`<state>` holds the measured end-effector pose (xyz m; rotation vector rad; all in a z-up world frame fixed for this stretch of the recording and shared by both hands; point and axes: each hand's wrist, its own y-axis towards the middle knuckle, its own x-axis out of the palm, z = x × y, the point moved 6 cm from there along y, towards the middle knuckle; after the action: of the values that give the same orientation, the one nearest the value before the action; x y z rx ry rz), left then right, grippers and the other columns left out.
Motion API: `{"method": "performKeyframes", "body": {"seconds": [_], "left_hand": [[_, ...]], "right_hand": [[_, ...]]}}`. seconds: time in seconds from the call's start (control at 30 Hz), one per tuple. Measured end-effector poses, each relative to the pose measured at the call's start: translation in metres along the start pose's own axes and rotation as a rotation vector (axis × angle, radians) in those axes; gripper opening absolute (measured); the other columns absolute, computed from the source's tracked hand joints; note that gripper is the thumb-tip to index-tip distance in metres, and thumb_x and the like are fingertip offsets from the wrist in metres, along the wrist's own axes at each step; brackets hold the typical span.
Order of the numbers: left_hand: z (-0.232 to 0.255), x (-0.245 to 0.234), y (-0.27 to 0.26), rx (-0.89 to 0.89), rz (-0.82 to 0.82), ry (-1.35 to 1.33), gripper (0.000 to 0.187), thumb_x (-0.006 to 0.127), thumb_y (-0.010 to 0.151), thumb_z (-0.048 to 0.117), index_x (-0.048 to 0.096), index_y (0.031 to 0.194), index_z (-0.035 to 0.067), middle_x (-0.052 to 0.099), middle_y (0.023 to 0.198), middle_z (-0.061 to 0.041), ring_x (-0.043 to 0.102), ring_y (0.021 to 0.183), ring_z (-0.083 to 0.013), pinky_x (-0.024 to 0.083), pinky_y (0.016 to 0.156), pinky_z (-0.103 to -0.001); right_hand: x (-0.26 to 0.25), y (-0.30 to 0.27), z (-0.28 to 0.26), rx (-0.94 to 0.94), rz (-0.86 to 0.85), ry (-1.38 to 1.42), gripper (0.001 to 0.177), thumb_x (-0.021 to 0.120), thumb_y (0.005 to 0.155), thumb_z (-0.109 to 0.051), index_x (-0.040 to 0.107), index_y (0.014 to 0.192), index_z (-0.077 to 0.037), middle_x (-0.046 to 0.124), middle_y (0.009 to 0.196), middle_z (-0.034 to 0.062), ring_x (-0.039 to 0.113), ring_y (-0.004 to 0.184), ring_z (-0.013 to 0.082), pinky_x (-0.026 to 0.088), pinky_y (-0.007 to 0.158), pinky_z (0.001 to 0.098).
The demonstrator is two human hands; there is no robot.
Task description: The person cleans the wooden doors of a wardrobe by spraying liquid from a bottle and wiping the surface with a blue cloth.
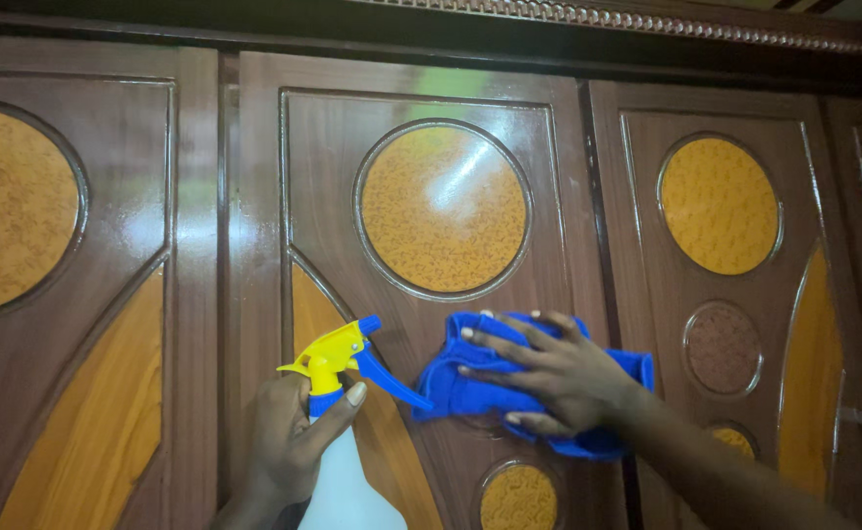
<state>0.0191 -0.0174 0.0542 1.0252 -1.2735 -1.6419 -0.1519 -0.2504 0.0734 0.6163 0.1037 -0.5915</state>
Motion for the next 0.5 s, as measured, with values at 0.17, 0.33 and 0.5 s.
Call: {"method": "performKeyframes", "body": {"seconds": [0.17, 0.33, 0.5], "left_hand": [[0.008, -0.001, -0.001, -0.005, 0.017, -0.009, 0.023, 0.072, 0.083, 0.024, 0.07, 0.08, 0.002, 0.063, 0.062, -0.002, 0.058, 0.059, -0.0113, 0.041, 0.055, -0.031], [0.002, 0.0, 0.001, -0.024, 0.008, -0.004, 0.023, 0.073, 0.083, 0.024, 0.069, 0.079, 0.002, 0.056, 0.061, -0.003, 0.055, 0.059, -0.0126, 0.041, 0.056, -0.031], [-0.002, -0.001, 0.0, -0.024, 0.01, -0.003, 0.032, 0.074, 0.085, 0.025, 0.062, 0.068, 0.001, 0.048, 0.056, -0.002, 0.047, 0.055, -0.0112, 0.034, 0.052, -0.033]], "right_hand": [[-0.015, 0.016, 0.017, 0.042, 0.015, 0.017, 0.069, 0.054, 0.089, -0.055, 0.047, 0.153, -0.029, 0.03, 0.167, 0.0059, 0.033, 0.149, 0.028, 0.023, 0.112, 0.0566], [-0.022, 0.024, 0.033, 0.073, 0.093, -0.005, 0.066, 0.054, 0.089, -0.051, 0.048, 0.151, -0.029, 0.031, 0.166, 0.0066, 0.034, 0.149, 0.0275, 0.022, 0.112, 0.0562], [-0.025, 0.026, 0.055, 0.252, 0.227, -0.001, 0.064, 0.051, 0.093, -0.046, 0.047, 0.153, -0.025, 0.032, 0.167, 0.0095, 0.037, 0.149, 0.0313, 0.022, 0.112, 0.0548]]}}
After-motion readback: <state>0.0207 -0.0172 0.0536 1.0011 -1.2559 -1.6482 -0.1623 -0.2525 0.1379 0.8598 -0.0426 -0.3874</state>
